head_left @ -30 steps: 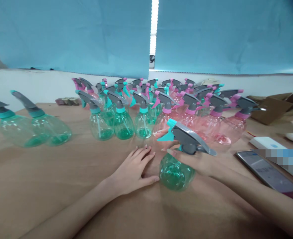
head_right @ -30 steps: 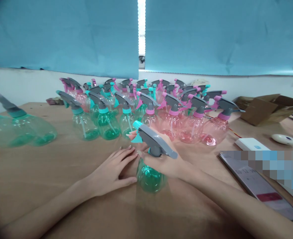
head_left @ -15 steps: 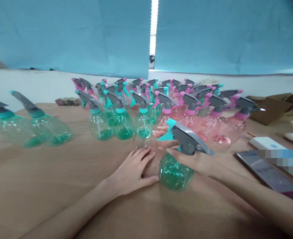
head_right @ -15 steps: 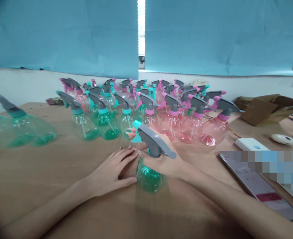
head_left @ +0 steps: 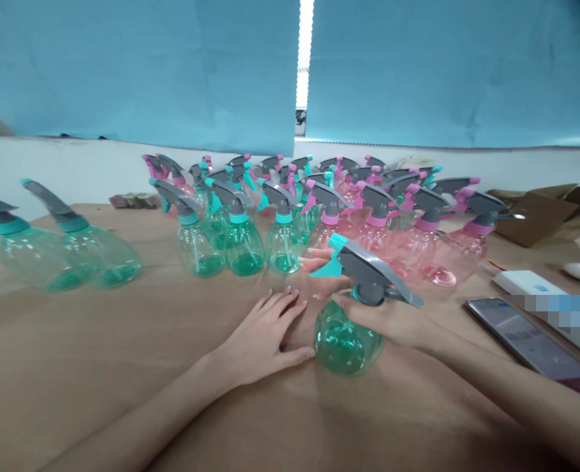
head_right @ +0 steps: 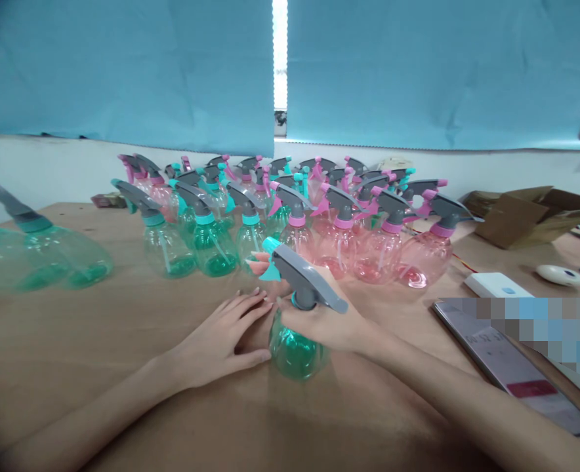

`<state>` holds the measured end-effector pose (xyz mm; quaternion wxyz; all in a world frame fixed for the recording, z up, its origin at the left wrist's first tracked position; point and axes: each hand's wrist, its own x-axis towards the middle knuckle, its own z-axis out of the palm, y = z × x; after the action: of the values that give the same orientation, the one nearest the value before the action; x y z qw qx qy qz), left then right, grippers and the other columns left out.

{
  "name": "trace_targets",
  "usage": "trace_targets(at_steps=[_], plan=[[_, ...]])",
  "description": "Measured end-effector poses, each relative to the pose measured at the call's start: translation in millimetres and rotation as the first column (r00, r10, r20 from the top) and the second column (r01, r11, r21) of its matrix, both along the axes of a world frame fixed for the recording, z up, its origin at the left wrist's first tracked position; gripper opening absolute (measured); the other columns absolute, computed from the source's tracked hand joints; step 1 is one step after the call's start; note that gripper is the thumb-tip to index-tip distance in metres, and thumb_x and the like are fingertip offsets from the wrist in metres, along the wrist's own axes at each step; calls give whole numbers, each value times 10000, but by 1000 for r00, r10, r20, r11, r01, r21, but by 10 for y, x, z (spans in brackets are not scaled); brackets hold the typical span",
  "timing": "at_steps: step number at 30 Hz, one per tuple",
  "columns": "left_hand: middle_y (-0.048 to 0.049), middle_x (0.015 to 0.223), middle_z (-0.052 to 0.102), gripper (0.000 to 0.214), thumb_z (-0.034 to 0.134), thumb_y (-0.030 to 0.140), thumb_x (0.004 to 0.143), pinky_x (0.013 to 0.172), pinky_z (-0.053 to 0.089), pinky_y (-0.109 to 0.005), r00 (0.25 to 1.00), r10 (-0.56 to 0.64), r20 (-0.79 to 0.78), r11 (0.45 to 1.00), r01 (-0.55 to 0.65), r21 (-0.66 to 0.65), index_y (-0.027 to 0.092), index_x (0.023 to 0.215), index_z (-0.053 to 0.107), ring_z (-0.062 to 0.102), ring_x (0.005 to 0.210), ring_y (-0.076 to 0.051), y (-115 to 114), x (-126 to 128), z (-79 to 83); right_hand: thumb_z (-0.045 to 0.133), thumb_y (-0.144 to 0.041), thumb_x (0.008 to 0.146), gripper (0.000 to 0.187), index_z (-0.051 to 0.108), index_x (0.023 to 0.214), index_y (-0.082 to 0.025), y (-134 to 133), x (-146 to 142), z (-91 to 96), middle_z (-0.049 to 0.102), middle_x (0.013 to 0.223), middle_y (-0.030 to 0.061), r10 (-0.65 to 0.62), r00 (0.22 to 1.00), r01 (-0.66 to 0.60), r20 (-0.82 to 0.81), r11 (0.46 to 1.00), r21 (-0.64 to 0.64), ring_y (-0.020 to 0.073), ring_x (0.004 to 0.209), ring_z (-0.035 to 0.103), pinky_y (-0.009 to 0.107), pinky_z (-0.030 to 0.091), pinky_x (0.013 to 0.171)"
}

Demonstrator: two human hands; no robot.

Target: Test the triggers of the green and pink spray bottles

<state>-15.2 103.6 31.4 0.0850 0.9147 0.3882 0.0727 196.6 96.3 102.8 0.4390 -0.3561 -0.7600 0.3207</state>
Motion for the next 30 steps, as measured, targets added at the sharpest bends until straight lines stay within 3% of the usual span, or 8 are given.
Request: trace_targets(at_steps=[9, 19, 25, 30], plan=[[-146, 1493, 388, 754, 501, 649, 877, 1141, 196, -501, 1000, 1, 8, 1000, -1, -15, 152, 1434, 393, 292, 1397, -308, -5, 11, 17, 521, -146, 668, 433, 664, 1058, -270, 14, -1, -18, 738, 905, 14, 20, 999, -21, -28, 999, -45, 190, 813, 710, 322, 594, 722], [-150, 1499, 378, 755, 490, 656, 879, 1141, 192, -492, 1000, 7, -18, 1000, -7, -7, 155, 1436, 390, 283, 1403, -299, -14, 11, 28, 526, -205, 679, 398, 666, 1042, -287, 8, 3, -31, 735, 813, -3, -55, 998, 55, 7, 998, 6, 165, 609, 683, 297, 587, 600], [-138, 1496, 385, 740, 496, 655, 875, 1138, 195, -489, 1000, 7, -11, 1000, -7, -1, 182, 1434, 391, 292, 1400, -296, -10, 13, 15, 511, -197, 679, 380, 650, 1022, -285, -4, 0, -1, 715, 757, -19, -30, 1000, 30, -2, 999, -25, 161, 611, 670, 300, 579, 621], [-142, 1491, 392, 718, 500, 655, 873, 1127, 205, -507, 1000, 4, 15, 1000, -4, 3, 195, 1417, 416, 306, 1391, -316, -1, 0, -1, 488, -165, 659, 297, 651, 870, -296, -27, -2, 70, 648, 596, -58, 35, 999, -33, 17, 995, -97, 144, 571, 649, 266, 563, 600]])
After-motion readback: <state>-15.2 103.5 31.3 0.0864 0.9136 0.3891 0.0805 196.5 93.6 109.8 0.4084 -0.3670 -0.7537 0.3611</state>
